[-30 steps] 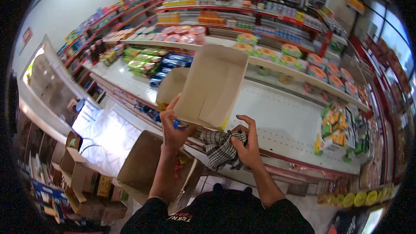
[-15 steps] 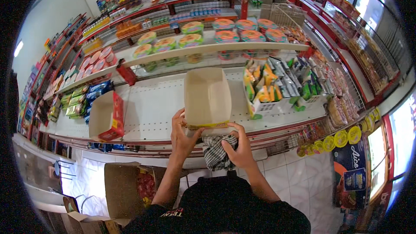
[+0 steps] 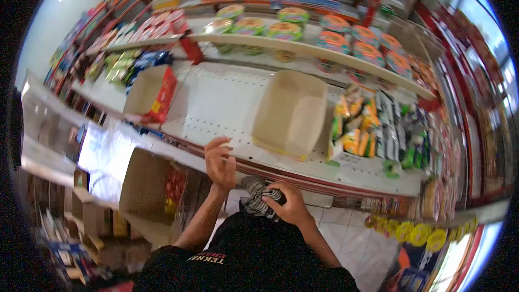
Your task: The person is taking packaged snack items from a cardboard box and placing them onto grocery store shelves.
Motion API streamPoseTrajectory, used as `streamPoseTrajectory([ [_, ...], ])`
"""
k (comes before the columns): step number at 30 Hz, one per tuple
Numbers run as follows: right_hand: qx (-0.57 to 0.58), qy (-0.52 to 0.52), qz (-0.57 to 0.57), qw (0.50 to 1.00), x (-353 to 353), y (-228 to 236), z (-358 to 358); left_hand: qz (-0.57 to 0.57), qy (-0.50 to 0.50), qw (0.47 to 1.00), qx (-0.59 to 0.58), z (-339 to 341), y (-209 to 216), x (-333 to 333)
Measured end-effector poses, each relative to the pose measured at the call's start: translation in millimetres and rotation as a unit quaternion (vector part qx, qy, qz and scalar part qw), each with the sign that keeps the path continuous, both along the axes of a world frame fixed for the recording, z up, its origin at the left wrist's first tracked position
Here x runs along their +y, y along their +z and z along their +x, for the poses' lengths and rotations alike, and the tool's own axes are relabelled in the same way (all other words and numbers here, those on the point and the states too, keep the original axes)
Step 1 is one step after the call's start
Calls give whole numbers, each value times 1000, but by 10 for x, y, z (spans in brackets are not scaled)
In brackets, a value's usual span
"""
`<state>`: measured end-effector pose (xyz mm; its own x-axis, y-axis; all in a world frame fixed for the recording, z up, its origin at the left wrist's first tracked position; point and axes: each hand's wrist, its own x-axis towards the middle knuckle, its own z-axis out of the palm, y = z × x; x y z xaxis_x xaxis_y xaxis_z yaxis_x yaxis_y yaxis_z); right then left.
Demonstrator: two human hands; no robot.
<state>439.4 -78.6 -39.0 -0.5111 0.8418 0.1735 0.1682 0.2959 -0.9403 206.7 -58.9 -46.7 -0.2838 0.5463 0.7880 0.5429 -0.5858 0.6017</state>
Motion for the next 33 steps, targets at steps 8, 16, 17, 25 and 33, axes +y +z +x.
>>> streamPoseTrajectory([
  [8,-131,206,-11,970,-96,-165,-543,-267,27,962,-54,-29,-262,-1489],
  [16,-113,251,-40,961,-357,-156,-1592,-377,0,923,-82,-730,-418,-1932],
  [17,-145,235,-32,961,-423,-165,-1760,-433,-37,897,-84,-904,-414,-1997],
  [25,-206,254,14,945,-898,-161,-2918,-449,24,883,-139,-2001,-629,-2622],
  [33,-238,366,127,891,-1150,-401,-3673,-367,38,863,-345,-2706,-1373,-2724],
])
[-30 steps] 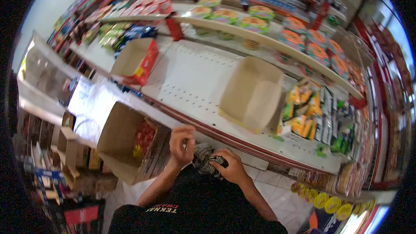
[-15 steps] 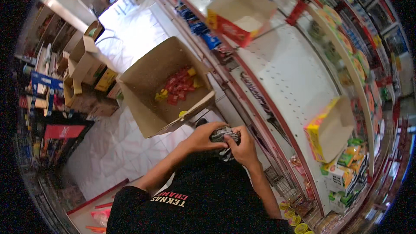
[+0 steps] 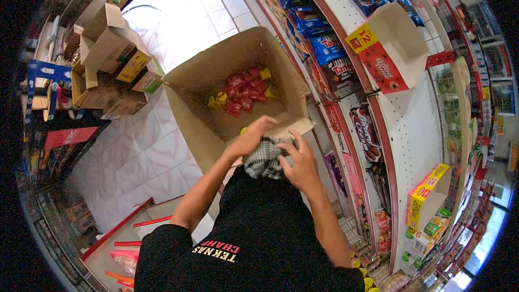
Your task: The person is taking packaged snack items from a cardboard box and placing them onto grocery store shelves.
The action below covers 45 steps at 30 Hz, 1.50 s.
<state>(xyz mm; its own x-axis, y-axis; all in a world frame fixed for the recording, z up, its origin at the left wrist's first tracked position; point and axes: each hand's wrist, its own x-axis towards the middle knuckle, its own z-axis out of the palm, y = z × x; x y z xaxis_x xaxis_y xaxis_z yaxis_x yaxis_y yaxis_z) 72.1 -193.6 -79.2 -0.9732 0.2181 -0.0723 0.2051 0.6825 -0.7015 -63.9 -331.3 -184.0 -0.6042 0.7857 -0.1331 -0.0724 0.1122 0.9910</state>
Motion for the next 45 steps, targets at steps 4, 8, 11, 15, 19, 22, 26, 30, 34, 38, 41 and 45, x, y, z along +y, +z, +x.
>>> streamPoseTrajectory([
  [4,9,-39,-26,999,64,-334,-262,-65,-15,981,-182,-532,-231,21],
  [8,-84,-198,-201,956,141,-750,-411,-69,-53,973,-212,-791,-320,2],
  [11,-40,-262,-282,922,190,-990,-461,64,-78,927,-362,-754,-341,-27],
  [15,-66,-317,-250,912,260,-984,-485,-35,-38,941,-335,-642,-394,-45],
  [19,-2,-185,-157,970,293,-694,-478,-32,11,922,-386,-510,-484,-2],
  [22,1,-51,-106,993,290,-572,-480,-79,29,934,-348,-493,-525,39],
  [26,-118,-42,-98,987,427,-676,-460,-13,2,924,-383,-570,-509,-8],
  [30,16,-197,-177,964,553,-854,-389,-104,-43,959,-261,-672,-484,-111],
  [34,-33,-312,-257,914,487,-899,-385,-107,-79,953,-271,-663,-443,-96],
  [38,21,-337,-248,908,403,-859,-400,-115,79,990,20,-503,-258,9],
  [41,6,-388,-257,885,341,-905,-447,41,-48,989,135,-366,-88,66],
  [45,-47,-404,-420,811,363,-930,-443,6,-63,994,89,-290,-40,109],
])
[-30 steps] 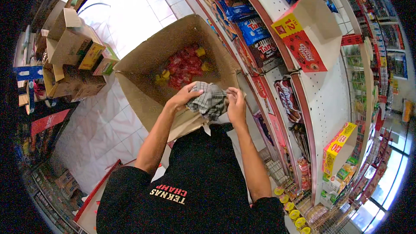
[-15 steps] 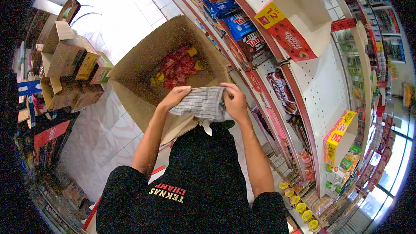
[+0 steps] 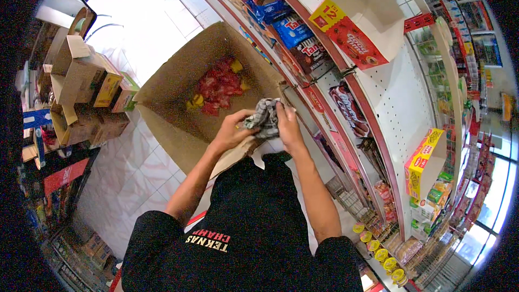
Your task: The person is taking packaged snack items from a cardboard box and placing them onto grocery store shelves.
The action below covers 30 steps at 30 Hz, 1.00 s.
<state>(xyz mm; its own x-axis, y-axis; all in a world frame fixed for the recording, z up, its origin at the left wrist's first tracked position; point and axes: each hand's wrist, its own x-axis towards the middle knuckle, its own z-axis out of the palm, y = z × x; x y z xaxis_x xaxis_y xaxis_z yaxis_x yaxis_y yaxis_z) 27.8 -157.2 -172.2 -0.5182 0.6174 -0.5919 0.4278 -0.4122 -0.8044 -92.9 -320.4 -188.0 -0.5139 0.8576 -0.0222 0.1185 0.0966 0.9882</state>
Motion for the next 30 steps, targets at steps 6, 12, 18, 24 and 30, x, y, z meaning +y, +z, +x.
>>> streamPoseTrajectory([
  [6,83,191,-82,975,330,277,101,-81,45,970,-225,-318,26,-243],
  [12,28,311,-17,950,226,395,44,30,95,943,-317,-447,444,-188],
  [18,-86,384,228,890,264,590,-99,-52,104,993,5,-544,769,-153],
  [24,-141,313,426,837,208,946,-179,-46,112,990,71,-616,906,-158],
  [30,-120,308,383,863,310,984,-195,22,180,979,97,-594,897,-130],
])
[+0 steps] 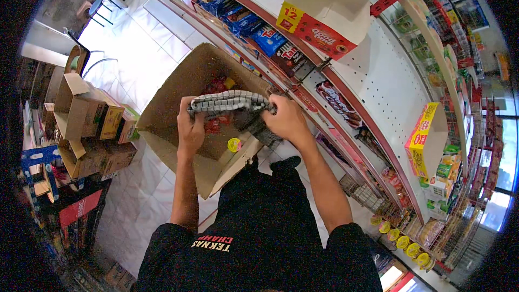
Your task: The person is taking packaged snack items from a cardboard box and placing them onto grocery store shelves.
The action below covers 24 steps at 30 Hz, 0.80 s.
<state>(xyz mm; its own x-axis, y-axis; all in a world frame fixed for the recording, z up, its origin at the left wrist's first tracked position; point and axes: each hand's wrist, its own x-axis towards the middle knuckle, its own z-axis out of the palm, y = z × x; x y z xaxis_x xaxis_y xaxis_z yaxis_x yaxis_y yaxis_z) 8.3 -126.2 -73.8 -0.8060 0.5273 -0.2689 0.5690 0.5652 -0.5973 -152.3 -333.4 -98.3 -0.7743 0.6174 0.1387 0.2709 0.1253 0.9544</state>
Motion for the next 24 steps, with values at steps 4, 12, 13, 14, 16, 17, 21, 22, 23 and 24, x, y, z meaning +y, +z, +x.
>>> streamPoseTrajectory([
  [4,215,-173,-286,918,-41,-248,-158,36,-76,996,-12,207,-103,42],
  [12,215,-134,-556,792,-310,6,-144,148,-52,947,-279,682,-387,273],
  [13,214,-103,-595,767,-274,29,-136,100,-21,960,-259,668,-418,284],
  [14,211,-110,-568,788,-210,36,-121,123,-15,961,-247,648,-445,292],
  [16,207,-142,-447,859,-89,-33,-105,158,13,935,-317,619,-485,283],
  [17,199,-176,-320,910,-40,-97,-96,186,28,899,-395,600,-500,278],
  [21,126,-87,-305,940,-36,-385,-18,219,34,772,-595,486,-523,246],
  [22,75,-71,-347,932,-53,-422,35,201,26,752,-627,455,-530,262],
  [23,81,-61,-351,931,-94,-472,32,204,16,762,-615,433,-536,279],
  [24,135,-66,-364,919,-139,-512,18,194,31,799,-568,415,-543,292],
])
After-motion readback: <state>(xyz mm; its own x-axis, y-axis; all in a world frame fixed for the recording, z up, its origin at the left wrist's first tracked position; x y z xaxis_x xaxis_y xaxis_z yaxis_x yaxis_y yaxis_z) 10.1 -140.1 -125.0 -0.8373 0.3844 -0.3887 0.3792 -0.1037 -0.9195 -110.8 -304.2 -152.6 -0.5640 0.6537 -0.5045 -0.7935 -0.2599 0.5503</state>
